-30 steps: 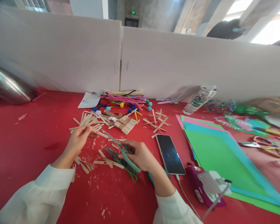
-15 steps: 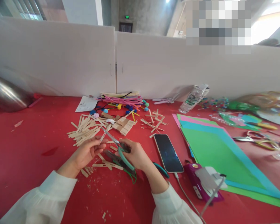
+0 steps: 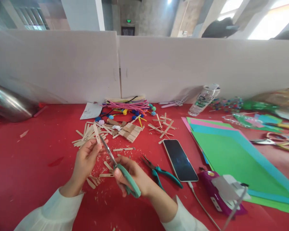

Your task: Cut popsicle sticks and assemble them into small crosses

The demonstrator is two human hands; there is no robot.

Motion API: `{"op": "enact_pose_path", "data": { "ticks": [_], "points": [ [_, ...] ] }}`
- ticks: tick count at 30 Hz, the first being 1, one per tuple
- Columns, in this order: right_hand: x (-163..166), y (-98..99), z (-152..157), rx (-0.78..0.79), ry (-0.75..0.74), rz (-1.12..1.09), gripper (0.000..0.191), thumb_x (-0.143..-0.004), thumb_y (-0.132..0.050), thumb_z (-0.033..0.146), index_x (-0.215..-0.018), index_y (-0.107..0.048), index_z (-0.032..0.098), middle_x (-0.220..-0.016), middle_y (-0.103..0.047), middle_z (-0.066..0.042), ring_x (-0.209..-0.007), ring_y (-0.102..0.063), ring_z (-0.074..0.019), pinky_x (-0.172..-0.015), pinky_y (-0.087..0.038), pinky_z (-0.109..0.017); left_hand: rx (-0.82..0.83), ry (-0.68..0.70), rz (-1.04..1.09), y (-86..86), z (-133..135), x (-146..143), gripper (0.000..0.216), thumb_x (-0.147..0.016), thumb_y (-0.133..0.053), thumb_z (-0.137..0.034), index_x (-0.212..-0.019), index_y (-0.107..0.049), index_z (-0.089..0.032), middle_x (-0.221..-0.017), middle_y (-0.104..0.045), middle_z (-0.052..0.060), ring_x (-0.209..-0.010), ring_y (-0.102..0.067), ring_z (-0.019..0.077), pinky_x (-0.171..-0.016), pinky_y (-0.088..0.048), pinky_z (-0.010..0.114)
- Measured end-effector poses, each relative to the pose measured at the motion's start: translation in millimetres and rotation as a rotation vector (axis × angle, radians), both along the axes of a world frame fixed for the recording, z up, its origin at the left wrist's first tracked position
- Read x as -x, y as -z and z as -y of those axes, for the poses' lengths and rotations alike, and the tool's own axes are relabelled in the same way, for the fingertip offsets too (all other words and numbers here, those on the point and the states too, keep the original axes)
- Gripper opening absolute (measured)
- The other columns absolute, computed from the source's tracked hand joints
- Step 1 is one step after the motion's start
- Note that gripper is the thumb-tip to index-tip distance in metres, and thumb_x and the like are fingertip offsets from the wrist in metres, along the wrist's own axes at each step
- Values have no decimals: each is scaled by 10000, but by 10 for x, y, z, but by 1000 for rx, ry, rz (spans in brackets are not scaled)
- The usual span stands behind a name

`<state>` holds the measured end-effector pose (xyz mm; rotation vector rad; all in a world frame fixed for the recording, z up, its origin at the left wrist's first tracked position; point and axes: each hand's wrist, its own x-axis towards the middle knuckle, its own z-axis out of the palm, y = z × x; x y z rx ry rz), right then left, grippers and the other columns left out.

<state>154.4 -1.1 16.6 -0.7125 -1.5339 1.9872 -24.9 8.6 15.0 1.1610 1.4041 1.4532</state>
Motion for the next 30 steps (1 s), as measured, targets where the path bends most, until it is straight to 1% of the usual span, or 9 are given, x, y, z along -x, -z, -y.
{"op": "enact_pose_path", "data": {
  "ticks": [2,7,11,16,23,28,30],
  "points": [
    [25,16,32,19,-26,-1,498,-733,-526,621,-930,-439,172,-523,-429,81,-352,-435,-46,-337,-350,-153,-21,-15,-64,-29,23,-10,279,-764,-544,-438,-848,-541,-172,-877,-688,82,-775,-659,197,-679,-526,289],
    [54,57,53,54,-5,2,491,-736,-539,602,-935,-443,163,-507,-423,84,-351,-432,-50,-324,-349,-150,-22,-62,-146,-91,56,-45,227,-788,-513,-388,-863,-572,-183,-904,-690,76,-766,-647,180,-683,-509,267],
    [45,51,45,71,-5,-6,470,-736,-550,584,-914,-464,158,-515,-424,82,-345,-424,-45,-323,-361,-156,-12,-49,-136,-100,68,-52,226,-782,-517,-393,-850,-578,-187,-917,-689,78,-773,-644,181,-695,-505,264],
    [37,46,42,81,-15,-18,447,-745,-554,563,-909,-466,156,-532,-427,79,-346,-430,-45,-320,-366,-158,-16,-47,-141,-87,68,-62,236,-788,-512,-382,-892,-581,-182,-895,-691,72,-777,-646,176,-701,-506,259],
    [79,55,61,95,40,4,539,-696,-574,610,-945,-447,150,-498,-430,91,-316,-426,-46,-307,-353,-154,-46,-61,-116,-69,79,-90,229,-776,-521,-374,-864,-567,-168,-779,-690,57,-729,-657,181,-659,-523,276],
    [124,52,83,91,66,8,514,-665,-608,605,-872,-468,156,-470,-416,97,-295,-414,-44,-281,-330,-143,-67,-59,-109,-74,76,-95,229,-779,-524,-373,-862,-573,-166,-768,-689,52,-705,-660,173,-649,-528,277],
    [137,55,97,96,80,23,505,-664,-615,594,-872,-478,155,-473,-420,97,-288,-413,-44,-272,-321,-142,-66,-59,-109,-63,79,-97,226,-784,-524,-367,-873,-576,-166,-780,-691,53,-715,-660,172,-650,-526,273]
  ]
}}
